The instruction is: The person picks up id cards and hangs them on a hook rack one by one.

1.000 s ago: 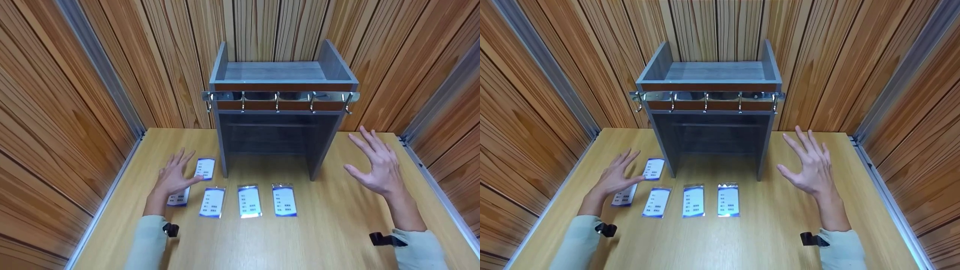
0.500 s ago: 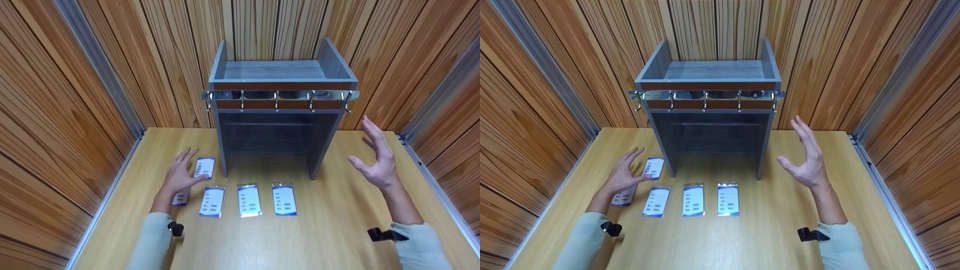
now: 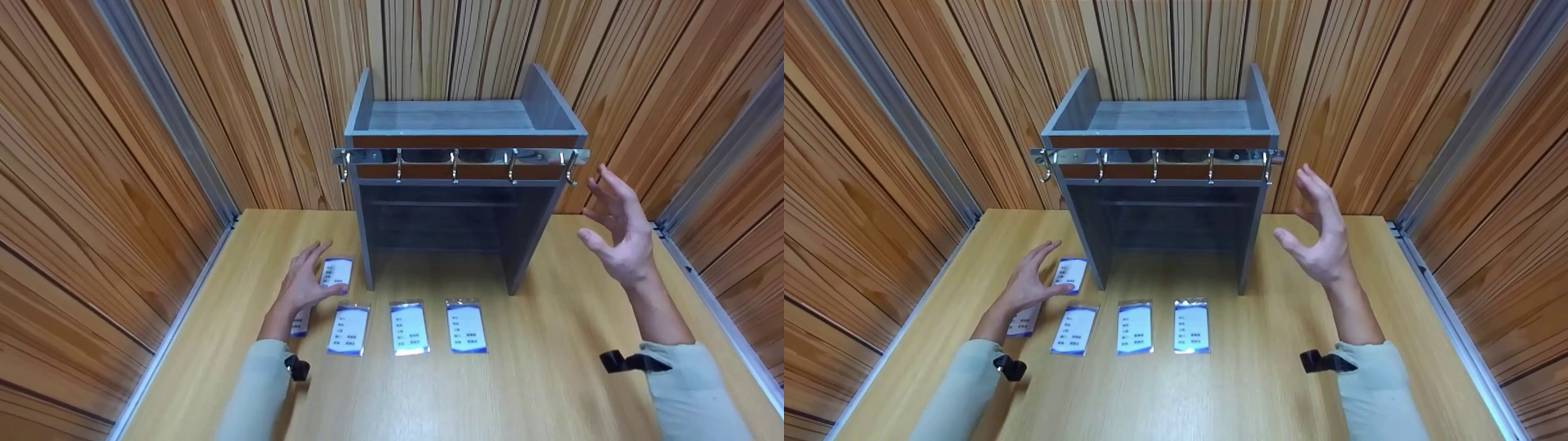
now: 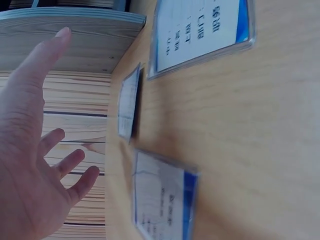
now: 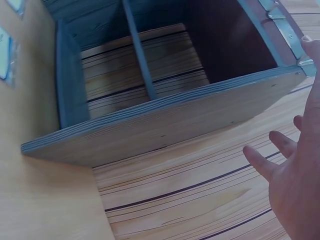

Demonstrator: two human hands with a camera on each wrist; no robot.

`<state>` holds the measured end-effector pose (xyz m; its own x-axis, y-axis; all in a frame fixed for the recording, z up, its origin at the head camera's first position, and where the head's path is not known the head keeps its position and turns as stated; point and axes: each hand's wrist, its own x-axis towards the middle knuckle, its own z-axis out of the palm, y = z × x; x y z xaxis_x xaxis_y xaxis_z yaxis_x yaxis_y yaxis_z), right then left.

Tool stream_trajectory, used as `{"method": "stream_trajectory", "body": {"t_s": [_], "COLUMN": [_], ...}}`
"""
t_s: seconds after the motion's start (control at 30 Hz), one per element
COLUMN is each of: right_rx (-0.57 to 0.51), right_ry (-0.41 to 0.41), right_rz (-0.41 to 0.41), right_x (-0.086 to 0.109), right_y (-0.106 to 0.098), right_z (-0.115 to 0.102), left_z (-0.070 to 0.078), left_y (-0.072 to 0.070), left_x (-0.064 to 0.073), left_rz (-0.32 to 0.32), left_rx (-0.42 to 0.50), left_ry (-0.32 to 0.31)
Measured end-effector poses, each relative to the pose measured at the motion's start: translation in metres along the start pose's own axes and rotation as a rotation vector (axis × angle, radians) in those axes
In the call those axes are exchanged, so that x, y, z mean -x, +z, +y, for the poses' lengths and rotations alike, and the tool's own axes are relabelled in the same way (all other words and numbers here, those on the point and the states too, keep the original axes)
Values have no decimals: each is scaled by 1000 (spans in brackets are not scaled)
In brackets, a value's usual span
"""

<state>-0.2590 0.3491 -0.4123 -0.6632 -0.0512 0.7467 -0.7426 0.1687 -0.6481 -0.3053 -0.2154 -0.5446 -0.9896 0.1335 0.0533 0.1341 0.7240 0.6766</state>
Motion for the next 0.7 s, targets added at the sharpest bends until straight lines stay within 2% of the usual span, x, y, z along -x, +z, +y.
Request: {"method": "stream_trajectory", "body": {"t_s": [0.17, 0.43, 0.7], "right_rx": [-177, -279, -366], "right_ry": [-1, -34, -48], "right_rz": [6, -21, -39], "right_x": [-14, -27, -39], "right_y": [-2, -3, -2], "right_z": [0, -2, -8], "left_z": [-1, 3, 0], "left_y": [9, 18, 22], "left_x": [-3, -9, -12], "left_rz": [20, 34, 16], "left_rx": [-11, -37, 4], "left_ry": [-19, -36, -35]}}
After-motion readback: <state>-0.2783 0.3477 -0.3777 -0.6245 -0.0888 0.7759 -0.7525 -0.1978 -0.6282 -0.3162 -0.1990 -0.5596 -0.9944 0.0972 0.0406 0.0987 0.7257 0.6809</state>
